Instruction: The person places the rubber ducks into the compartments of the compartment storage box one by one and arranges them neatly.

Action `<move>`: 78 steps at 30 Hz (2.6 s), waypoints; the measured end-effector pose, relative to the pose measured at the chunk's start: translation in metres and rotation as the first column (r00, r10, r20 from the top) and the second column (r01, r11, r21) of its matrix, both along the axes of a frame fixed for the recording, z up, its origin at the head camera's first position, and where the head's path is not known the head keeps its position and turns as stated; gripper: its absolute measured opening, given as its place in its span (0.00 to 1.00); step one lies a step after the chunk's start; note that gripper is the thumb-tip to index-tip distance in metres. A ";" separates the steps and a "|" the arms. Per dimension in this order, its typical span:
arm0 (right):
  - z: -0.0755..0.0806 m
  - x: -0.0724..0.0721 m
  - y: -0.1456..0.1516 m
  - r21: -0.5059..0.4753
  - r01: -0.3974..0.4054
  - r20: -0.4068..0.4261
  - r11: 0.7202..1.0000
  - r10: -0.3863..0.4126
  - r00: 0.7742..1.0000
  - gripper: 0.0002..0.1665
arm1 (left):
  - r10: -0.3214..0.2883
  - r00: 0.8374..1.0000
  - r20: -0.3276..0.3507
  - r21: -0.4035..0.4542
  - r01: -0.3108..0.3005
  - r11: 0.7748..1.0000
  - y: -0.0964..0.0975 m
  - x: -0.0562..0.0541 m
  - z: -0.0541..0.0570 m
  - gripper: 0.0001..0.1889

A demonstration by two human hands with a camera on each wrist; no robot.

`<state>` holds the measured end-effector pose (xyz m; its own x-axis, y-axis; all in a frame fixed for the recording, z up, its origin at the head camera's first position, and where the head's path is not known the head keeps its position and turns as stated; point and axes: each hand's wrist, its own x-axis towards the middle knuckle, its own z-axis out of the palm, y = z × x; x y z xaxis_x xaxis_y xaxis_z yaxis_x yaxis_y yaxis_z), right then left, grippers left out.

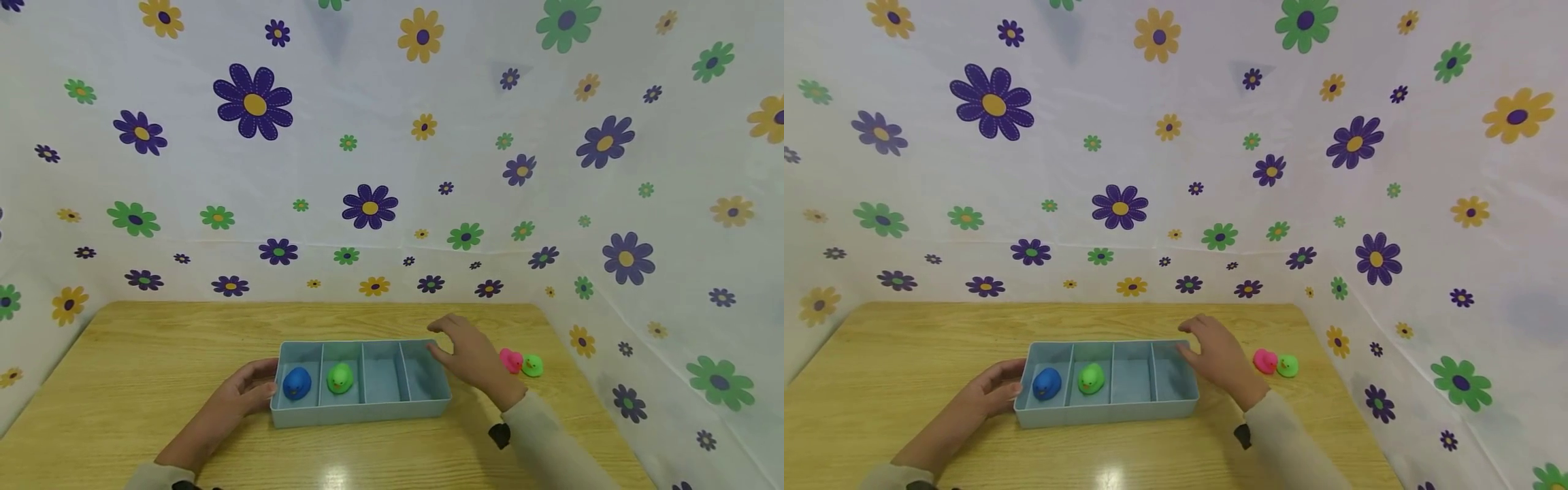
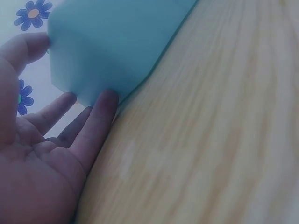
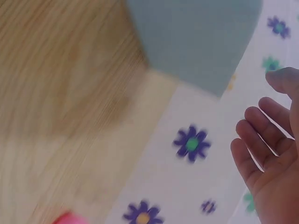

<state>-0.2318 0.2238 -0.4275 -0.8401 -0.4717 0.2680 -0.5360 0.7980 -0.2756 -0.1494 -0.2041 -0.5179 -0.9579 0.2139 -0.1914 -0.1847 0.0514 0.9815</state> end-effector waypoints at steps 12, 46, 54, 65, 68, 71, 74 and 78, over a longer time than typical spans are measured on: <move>-0.005 -0.011 0.123 0.129 0.174 0.068 0.976 -0.183 0.981 0.17 | 0.001 1.000 -0.006 0.014 -0.001 1.000 0.000 -0.001 -0.004 0.33; -0.029 -0.004 0.157 0.110 0.156 0.099 0.982 -0.167 0.981 0.12 | -0.002 1.000 -0.001 -0.014 0.002 1.000 0.000 0.000 0.001 0.33; -0.025 0.001 0.150 0.065 0.167 0.066 0.984 -0.171 0.983 0.15 | 0.004 1.000 -0.002 -0.010 -0.004 1.000 0.002 0.000 0.000 0.33; -0.007 0.011 0.121 -0.027 0.150 0.051 0.988 -0.149 0.988 0.13 | 0.004 1.000 -0.004 -0.015 -0.004 1.000 0.001 -0.001 -0.001 0.33; -0.003 0.012 0.112 -0.059 0.142 0.039 0.988 -0.140 0.989 0.12 | 0.004 1.000 -0.005 -0.016 -0.004 1.000 0.001 0.000 -0.001 0.33; 0.002 0.015 0.100 -0.096 0.129 0.031 0.987 -0.126 0.992 0.12 | 0.003 1.000 -0.007 -0.010 -0.003 1.000 0.001 0.000 -0.001 0.33; 0.007 0.018 0.086 -0.128 0.102 0.023 0.987 -0.099 0.995 0.11 | 0.004 1.000 -0.002 -0.010 -0.004 1.000 0.000 0.000 -0.001 0.33; 0.014 0.022 0.068 -0.161 0.051 -0.004 0.986 -0.053 0.999 0.10 | 0.007 1.000 0.006 -0.014 -0.007 1.000 0.000 0.000 0.000 0.34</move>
<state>-0.2099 0.2914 -0.4136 -0.8597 -0.3776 0.3441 -0.4979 0.7703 -0.3984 -0.1499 -0.2036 -0.5182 -0.9581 0.2044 -0.2006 -0.1914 0.0643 0.9794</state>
